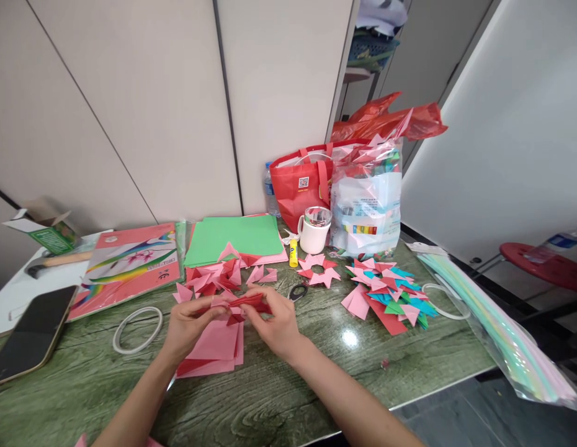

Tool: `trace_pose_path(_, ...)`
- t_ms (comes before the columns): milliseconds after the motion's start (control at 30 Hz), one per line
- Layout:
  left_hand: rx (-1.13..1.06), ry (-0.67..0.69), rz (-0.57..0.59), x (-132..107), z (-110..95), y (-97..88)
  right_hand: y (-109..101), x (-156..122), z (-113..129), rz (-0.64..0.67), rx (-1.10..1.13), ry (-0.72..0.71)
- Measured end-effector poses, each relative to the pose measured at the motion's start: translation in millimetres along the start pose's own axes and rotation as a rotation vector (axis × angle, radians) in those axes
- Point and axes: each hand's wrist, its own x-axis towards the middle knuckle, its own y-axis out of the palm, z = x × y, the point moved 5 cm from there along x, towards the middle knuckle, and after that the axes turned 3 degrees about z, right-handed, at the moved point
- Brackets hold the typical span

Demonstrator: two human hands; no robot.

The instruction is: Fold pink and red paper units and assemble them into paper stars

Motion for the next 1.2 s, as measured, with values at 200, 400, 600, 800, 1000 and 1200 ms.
trace_pose_path(200, 0.043, -0.055, 0.075, -1, -3, 3.8, -1, 9, -6, 0.030, 0.085, 0.122)
trace_pose_path(400, 0.029, -0.058, 0.087, -1, -7, 6.6, 3, 13, -8, 0.084, 0.182, 0.208)
trace_pose_path(600, 0.032, -0.091, 0.125, -2, -6, 10.3, 12, 19, -14, 0.153, 0.262, 0.316)
trace_pose_path(800, -0.096, -0.161, 0.121, -2, 1, 10.3, 9, 29, -21, 0.277, 0.276, 0.324)
trace_pose_path(1000, -0.252, -0.287, 0.154, -3, 12, 11.4, 11, 23, -36, 0.283, 0.326, 0.385)
trace_pose_path(1200, -0.203, -0.346, 0.195, -5, 17, 16.2, 17, 9, -49, 0.174, 0.398, 0.545)
